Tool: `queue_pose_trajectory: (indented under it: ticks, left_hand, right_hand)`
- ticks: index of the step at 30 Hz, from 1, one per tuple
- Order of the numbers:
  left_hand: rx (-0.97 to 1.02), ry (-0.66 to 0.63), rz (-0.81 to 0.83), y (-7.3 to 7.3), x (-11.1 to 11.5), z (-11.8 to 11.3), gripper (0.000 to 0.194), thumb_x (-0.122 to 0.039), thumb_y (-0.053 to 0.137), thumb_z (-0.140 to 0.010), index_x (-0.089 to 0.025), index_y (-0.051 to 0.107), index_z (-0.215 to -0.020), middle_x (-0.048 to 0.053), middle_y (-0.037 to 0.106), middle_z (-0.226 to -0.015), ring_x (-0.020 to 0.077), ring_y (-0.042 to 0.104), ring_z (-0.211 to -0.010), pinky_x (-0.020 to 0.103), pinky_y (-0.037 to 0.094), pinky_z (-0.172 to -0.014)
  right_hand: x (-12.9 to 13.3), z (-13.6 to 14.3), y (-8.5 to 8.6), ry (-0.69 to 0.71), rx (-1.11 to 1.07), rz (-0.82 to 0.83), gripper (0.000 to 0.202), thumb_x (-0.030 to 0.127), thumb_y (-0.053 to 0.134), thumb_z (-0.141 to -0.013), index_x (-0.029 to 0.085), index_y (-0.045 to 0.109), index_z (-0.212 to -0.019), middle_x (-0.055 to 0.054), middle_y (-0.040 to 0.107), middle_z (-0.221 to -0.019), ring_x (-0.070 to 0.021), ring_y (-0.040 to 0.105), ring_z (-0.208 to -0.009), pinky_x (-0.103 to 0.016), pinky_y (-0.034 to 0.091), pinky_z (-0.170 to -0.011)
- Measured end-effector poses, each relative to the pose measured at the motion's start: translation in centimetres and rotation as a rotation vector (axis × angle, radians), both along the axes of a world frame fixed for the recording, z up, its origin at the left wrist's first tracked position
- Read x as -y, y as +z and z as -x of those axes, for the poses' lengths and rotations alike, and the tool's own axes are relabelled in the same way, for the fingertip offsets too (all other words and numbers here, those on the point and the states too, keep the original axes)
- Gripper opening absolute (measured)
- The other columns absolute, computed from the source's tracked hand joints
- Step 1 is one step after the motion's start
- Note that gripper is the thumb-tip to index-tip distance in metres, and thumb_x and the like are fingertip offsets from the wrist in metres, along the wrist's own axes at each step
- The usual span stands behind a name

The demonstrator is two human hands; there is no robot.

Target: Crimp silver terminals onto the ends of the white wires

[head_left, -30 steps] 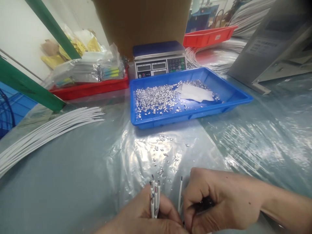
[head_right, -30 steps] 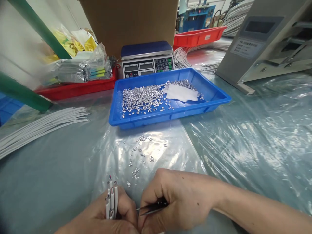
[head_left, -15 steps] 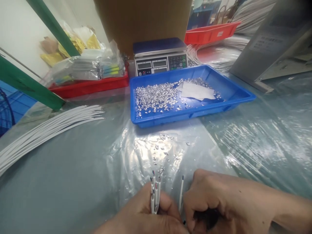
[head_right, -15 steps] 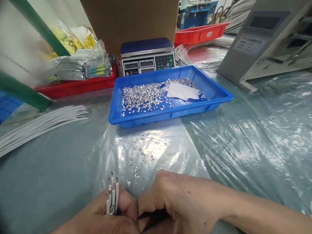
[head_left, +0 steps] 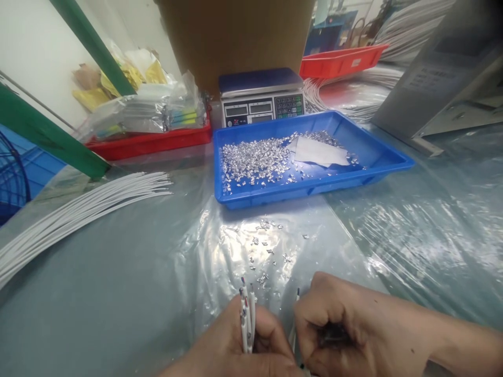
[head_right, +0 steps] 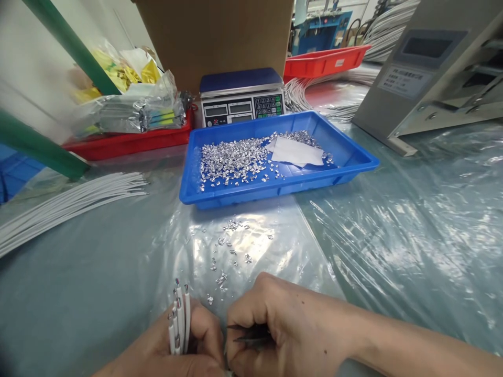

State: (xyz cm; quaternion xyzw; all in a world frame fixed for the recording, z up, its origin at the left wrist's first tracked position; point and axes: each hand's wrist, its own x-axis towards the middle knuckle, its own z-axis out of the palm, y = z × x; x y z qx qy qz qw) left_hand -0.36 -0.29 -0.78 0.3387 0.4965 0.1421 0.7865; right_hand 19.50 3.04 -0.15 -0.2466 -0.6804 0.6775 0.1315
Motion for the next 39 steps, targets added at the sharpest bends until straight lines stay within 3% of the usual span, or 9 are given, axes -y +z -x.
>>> queue_pose_trajectory:
  ticks: [7, 10, 16, 20, 23, 25, 27, 31, 39]
  left_hand:
    - [0.032, -0.147, -0.057, -0.5, -1.1, 0.4, 0.018, -0.024, 0.08, -0.058, -0.018, 0.065, -0.051, -0.006, 0.051, -0.045, 0.0078, 0.042, -0.044, 0.024, 0.026, -0.043]
    - [0.005, -0.136, -0.057, -0.6, -1.2, 0.4, 0.017, -0.023, 0.08, -0.056, -0.018, 0.065, -0.051, -0.006, 0.051, -0.044, 0.0079, 0.042, -0.043, 0.024, 0.025, -0.043]
    - [0.001, -0.12, -0.038, -0.3, -1.0, 0.4, 0.02, -0.028, 0.081, -0.054, -0.018, 0.064, -0.05, -0.005, 0.05, -0.043, 0.0083, 0.041, -0.043, 0.024, 0.024, -0.042]
    - [-0.003, -0.132, -0.036, -0.2, -1.0, 0.3, 0.02, -0.026, 0.081, -0.053, -0.018, 0.063, -0.048, -0.006, 0.05, -0.042, 0.0084, 0.041, -0.043, 0.024, 0.024, -0.043]
    - [-0.023, -0.02, -0.022, -0.2, -0.6, 0.1, 0.023, -0.03, 0.084, -0.052, -0.018, 0.064, -0.048, -0.006, 0.05, -0.043, 0.0082, 0.04, -0.045, 0.024, 0.024, -0.044]
    - [-0.041, 0.032, -0.011, -0.2, -0.4, 0.0, 0.023, -0.03, 0.084, -0.052, -0.019, 0.064, -0.049, -0.006, 0.051, -0.044, 0.0084, 0.04, -0.046, 0.024, 0.023, -0.043]
    - [-0.027, -0.026, -0.02, -0.1, -0.5, 0.0, 0.022, -0.026, 0.084, -0.052, -0.019, 0.063, -0.047, -0.005, 0.052, -0.044, 0.0091, 0.041, -0.045, 0.024, 0.024, -0.042]
    - [-0.012, -0.101, -0.042, 0.0, -1.0, 0.0, 0.023, -0.03, 0.081, -0.055, -0.019, 0.061, -0.05, -0.006, 0.048, -0.041, 0.009, 0.04, -0.042, 0.025, 0.024, -0.043]
    - [-0.103, -0.04, -0.125, 0.7, -0.6, -0.2, 0.026, -0.034, 0.078, -0.057, -0.019, 0.058, -0.048, -0.008, 0.042, -0.041, 0.0074, 0.035, -0.042, 0.026, 0.022, -0.044]
  right_hand:
    - [0.1, 0.2, -0.3, -0.049, 0.08, 0.13, 0.022, -0.005, 0.044, -0.058, 0.017, 0.048, -0.056, 0.01, 0.044, -0.048, -0.0003, 0.036, -0.04, -0.009, 0.025, -0.036]
    - [0.1, 0.0, -0.6, -0.057, 0.111, 0.231, 0.02, -0.002, 0.046, -0.064, 0.016, 0.054, -0.06, 0.009, 0.049, -0.047, -0.002, 0.045, -0.038, -0.009, 0.031, -0.036]
    - [-0.1, -0.7, -1.3, -0.024, 0.103, 0.398, 0.012, 0.021, 0.061, -0.077, 0.011, 0.067, -0.075, 0.007, 0.051, -0.044, -0.0067, 0.055, -0.041, -0.011, 0.034, -0.035]
    - [-0.1, -0.4, -1.4, -0.03, 0.089, 0.358, 0.007, 0.018, 0.062, -0.075, 0.013, 0.064, -0.069, 0.008, 0.049, -0.043, -0.0074, 0.057, -0.042, -0.01, 0.034, -0.036]
    - [-0.1, -0.3, -1.1, -0.021, 0.079, 0.295, 0.01, 0.007, 0.059, -0.072, 0.015, 0.06, -0.066, 0.009, 0.048, -0.045, -0.0069, 0.058, -0.043, -0.009, 0.032, -0.036]
    - [-0.1, -0.2, -0.8, -0.004, 0.071, 0.248, 0.019, -0.002, 0.052, -0.068, 0.015, 0.057, -0.065, 0.009, 0.049, -0.047, -0.0046, 0.054, -0.041, -0.009, 0.03, -0.037]
    - [-0.1, -0.1, -0.4, 0.005, 0.067, 0.196, 0.024, -0.007, 0.047, -0.063, 0.016, 0.053, -0.063, 0.01, 0.047, -0.049, -0.0014, 0.044, -0.04, -0.008, 0.028, -0.037]
    - [0.3, 0.1, -0.3, -0.057, 0.051, 0.041, 0.023, -0.006, 0.045, -0.059, 0.017, 0.046, -0.057, 0.011, 0.039, -0.05, -0.0002, 0.03, -0.044, -0.008, 0.023, -0.037]
    - [0.7, 0.2, -0.6, -0.131, 0.075, 0.057, 0.021, -0.002, 0.043, -0.059, 0.018, 0.047, -0.059, 0.01, 0.044, -0.052, -0.0016, 0.034, -0.045, -0.011, 0.027, -0.04]
